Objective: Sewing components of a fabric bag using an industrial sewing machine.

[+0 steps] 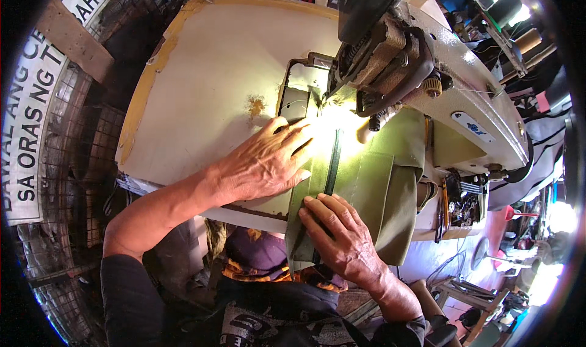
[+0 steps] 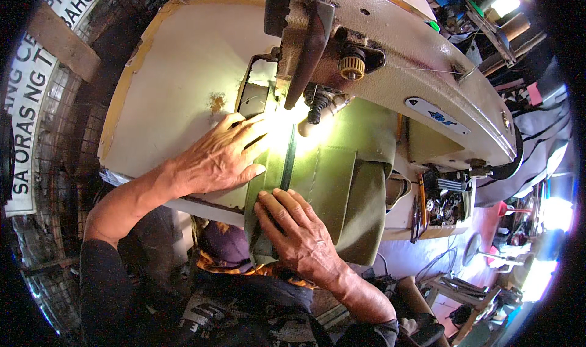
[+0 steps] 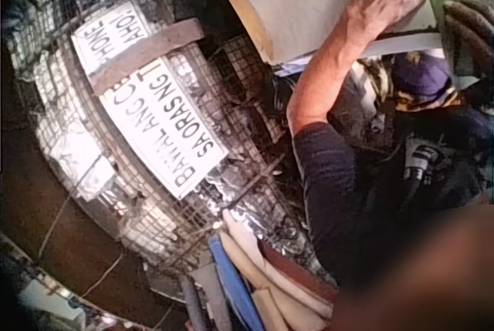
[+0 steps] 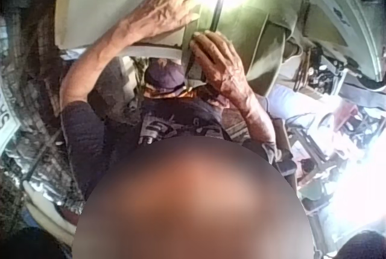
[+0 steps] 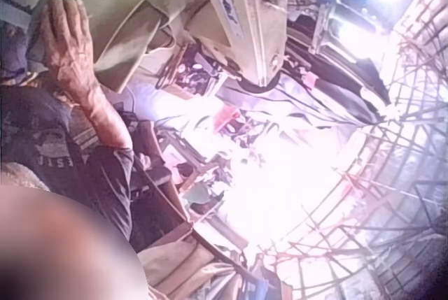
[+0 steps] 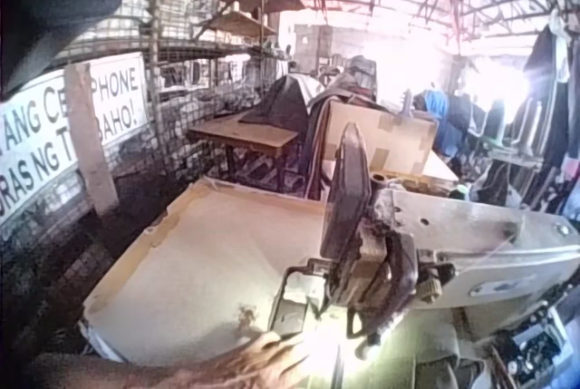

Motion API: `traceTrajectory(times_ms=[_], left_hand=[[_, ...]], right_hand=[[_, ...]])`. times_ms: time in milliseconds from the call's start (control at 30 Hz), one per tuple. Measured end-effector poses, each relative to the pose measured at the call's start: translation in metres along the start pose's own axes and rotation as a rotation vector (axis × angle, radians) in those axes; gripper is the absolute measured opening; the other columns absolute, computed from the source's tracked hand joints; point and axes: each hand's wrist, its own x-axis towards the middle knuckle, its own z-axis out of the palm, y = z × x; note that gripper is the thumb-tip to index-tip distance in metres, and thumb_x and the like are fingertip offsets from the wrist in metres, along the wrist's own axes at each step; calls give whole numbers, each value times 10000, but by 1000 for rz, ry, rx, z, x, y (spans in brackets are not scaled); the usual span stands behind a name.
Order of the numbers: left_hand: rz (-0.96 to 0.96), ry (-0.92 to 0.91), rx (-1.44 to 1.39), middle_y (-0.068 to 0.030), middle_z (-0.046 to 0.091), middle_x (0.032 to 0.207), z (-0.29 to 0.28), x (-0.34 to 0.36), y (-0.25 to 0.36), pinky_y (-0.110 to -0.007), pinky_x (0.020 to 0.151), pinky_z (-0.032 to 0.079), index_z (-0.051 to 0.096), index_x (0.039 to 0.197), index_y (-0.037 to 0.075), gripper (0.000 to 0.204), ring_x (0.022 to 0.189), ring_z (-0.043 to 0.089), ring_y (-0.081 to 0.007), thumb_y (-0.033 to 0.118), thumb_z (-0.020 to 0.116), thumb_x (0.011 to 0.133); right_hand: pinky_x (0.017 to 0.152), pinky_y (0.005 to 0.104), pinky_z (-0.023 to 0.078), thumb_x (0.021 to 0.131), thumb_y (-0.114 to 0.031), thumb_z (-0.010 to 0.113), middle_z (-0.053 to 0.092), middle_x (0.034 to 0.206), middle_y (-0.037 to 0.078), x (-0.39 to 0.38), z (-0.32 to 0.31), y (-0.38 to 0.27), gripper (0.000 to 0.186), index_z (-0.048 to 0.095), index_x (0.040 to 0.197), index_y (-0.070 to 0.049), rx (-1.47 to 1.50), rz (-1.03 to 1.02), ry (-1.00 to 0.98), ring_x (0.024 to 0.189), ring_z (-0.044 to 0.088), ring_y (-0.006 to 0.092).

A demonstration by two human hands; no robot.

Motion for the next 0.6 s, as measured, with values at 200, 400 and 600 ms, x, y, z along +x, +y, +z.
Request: traceTrajectory(times_ms=[200, 400, 600], left_hand=[[-12, 4, -17, -191, 495, 1431, 3, -1, 0, -498, 1071, 364, 545, 1332, -10, 497, 1296, 473, -328, 274, 621, 931], [-26, -5, -62, -192, 483, 1433, 1, -2, 3, -495, 1105, 353, 504, 1369, -14, 558, 1302, 459, -348, 286, 654, 922], [-79, 40, -79, -219, 467, 1422, -2, -5, 6, -500, 1122, 345, 442, 1404, -16, 646, 1314, 445, -371, 282, 701, 892]], right_hand=[[1127, 494, 417, 803, -125, 633, 544, 1388, 175, 6, -6, 4, 521, 603, 1306, 6, 9, -5, 5, 1303, 515, 338], [994, 452, 466, 890, -162, 680, 575, 1343, 211, 41, -18, 43, 488, 558, 1315, 44, -125, 135, 114, 1159, 589, 350], [1080, 473, 425, 864, -138, 715, 583, 1353, 184, 57, 2, 57, 501, 569, 1322, 2, -29, 163, 110, 1249, 542, 382]])
